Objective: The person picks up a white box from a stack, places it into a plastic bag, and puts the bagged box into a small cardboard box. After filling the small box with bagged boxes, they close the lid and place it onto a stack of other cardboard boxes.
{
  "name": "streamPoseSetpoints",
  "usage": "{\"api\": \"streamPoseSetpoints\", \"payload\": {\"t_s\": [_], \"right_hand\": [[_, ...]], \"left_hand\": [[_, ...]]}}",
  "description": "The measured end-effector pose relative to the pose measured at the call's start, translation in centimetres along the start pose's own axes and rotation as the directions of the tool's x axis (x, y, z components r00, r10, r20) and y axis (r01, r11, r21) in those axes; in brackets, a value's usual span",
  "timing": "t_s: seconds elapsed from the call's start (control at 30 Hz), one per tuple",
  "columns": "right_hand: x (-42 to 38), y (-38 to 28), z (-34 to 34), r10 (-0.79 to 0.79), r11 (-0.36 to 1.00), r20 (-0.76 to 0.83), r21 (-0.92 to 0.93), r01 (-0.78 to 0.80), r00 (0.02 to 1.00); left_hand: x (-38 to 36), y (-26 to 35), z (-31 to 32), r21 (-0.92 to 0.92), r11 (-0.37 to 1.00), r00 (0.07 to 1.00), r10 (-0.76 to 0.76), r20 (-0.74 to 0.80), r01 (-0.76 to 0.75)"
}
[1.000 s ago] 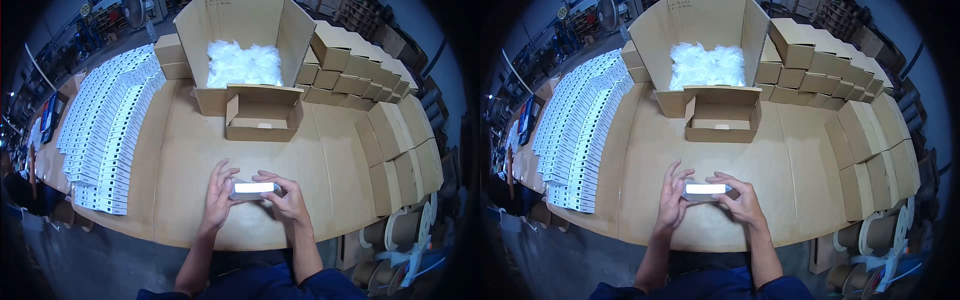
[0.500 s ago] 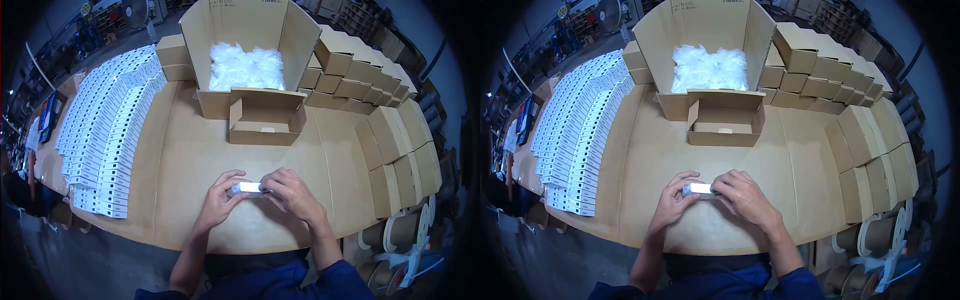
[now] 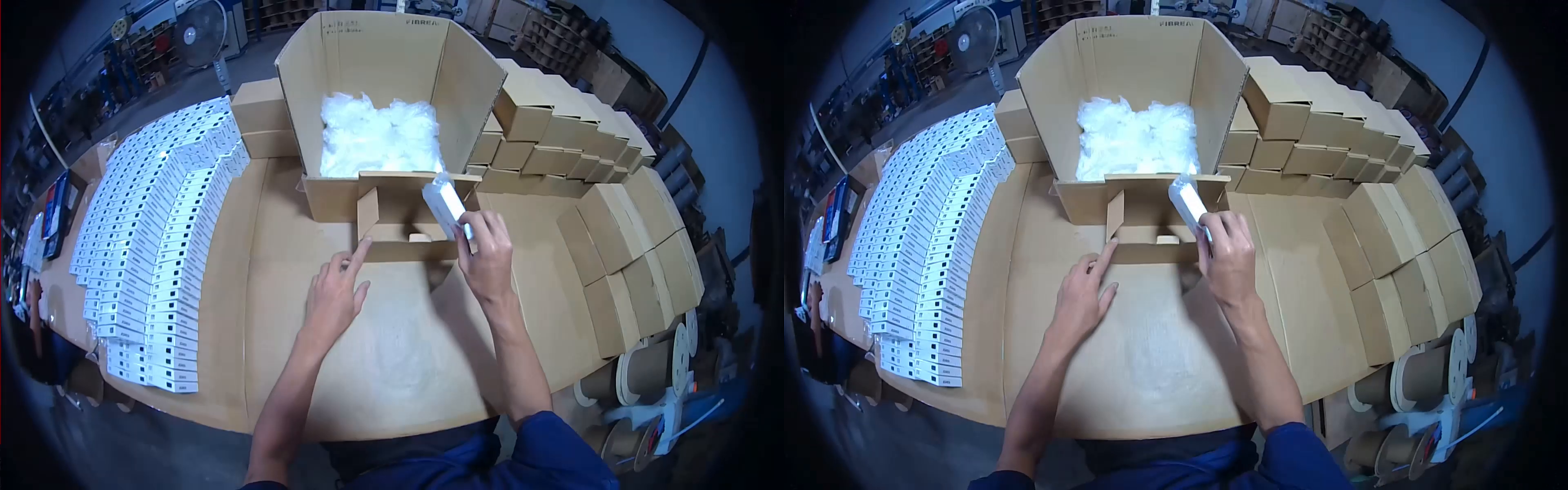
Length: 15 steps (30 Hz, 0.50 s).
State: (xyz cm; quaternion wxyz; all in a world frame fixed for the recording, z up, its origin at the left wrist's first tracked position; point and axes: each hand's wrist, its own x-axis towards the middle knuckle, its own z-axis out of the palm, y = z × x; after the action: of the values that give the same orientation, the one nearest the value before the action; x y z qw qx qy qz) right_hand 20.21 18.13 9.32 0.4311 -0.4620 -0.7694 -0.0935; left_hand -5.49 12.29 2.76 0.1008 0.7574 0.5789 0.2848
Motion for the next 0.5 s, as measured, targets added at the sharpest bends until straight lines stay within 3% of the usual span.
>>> {"api": "streamPoseSetpoints", "payload": {"t_s": [0.27, 0.5], "right_hand": [[0.0, 2.7, 2.4, 0.137, 0.989, 0.097, -0.074, -0.130, 0.986], [-1.5, 4.6, 4.4, 0.331, 0.931, 0.026, -0.170, -0.322, 0.943]], "left_hand": [[0.3, -0.3, 1.6, 0.097, 0.995, 0.999, 0.029, -0.020, -0.027], [0.2, -0.2, 2.3, 0.177, 0.984, 1.000, 0.002, -0.020, 0.001]]}}
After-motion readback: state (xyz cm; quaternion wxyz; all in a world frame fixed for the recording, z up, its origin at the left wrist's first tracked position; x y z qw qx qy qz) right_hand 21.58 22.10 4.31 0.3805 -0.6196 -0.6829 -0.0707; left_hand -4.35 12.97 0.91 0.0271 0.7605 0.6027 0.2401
